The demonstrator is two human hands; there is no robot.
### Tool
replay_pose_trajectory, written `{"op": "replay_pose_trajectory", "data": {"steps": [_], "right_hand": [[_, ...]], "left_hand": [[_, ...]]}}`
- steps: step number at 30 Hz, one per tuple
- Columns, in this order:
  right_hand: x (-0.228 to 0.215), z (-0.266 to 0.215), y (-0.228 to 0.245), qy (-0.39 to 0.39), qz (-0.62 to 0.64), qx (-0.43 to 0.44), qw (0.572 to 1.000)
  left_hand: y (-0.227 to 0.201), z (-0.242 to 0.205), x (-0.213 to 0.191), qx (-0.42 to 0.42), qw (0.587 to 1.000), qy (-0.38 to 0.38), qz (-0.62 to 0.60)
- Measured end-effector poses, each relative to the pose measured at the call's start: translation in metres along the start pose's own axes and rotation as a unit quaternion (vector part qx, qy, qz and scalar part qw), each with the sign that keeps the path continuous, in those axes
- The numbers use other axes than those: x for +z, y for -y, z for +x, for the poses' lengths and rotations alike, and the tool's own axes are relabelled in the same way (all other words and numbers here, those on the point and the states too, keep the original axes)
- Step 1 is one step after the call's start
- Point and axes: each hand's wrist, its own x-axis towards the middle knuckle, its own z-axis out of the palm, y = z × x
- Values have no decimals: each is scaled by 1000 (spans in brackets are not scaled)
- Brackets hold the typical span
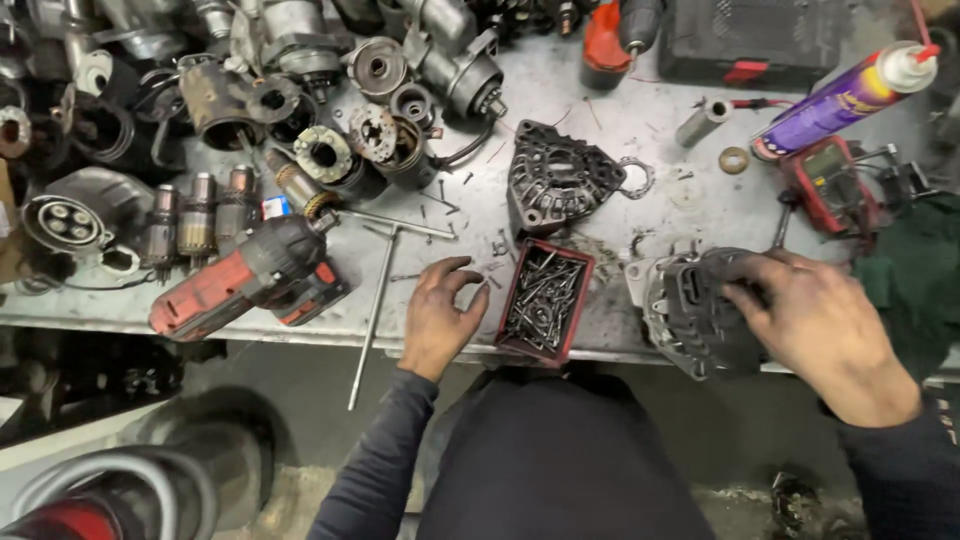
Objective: The person wipes a mechanical part with a green cloth, then picks up a small metal component and places it into the part. They then use a torque wrench to tighten a bolt on the assembly.
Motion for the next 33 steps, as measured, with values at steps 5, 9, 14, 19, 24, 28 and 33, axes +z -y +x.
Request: {"op": "replay_pose_trajectory", "data": {"steps": [5,9,14,19,24,28,33], "right_hand": [[16,-3,-14,-12,87,-27,996],[1,-2,3,-41,36,-12,998],[12,-4,-8,17,-32,27,999],[21,-1,-16,42,-16,31,999],[3,-6,1,31,71,36,996],[-17,-18,48,39,353,85,931],[54,-38,68,176,744,154,626]], "left_hand": [[-8,-6,2,22,1000,-20,-2],[0,-7,-16,-26,999,42,-8],[7,-14,-37,-119,989,90,-5],[18,-34,-24,-58,995,85,14],[-2,-47,-13,-92,984,153,6],[-38,-56,-11,-20,984,126,-122],[-98,-48,-26,31,964,128,-233]]}}
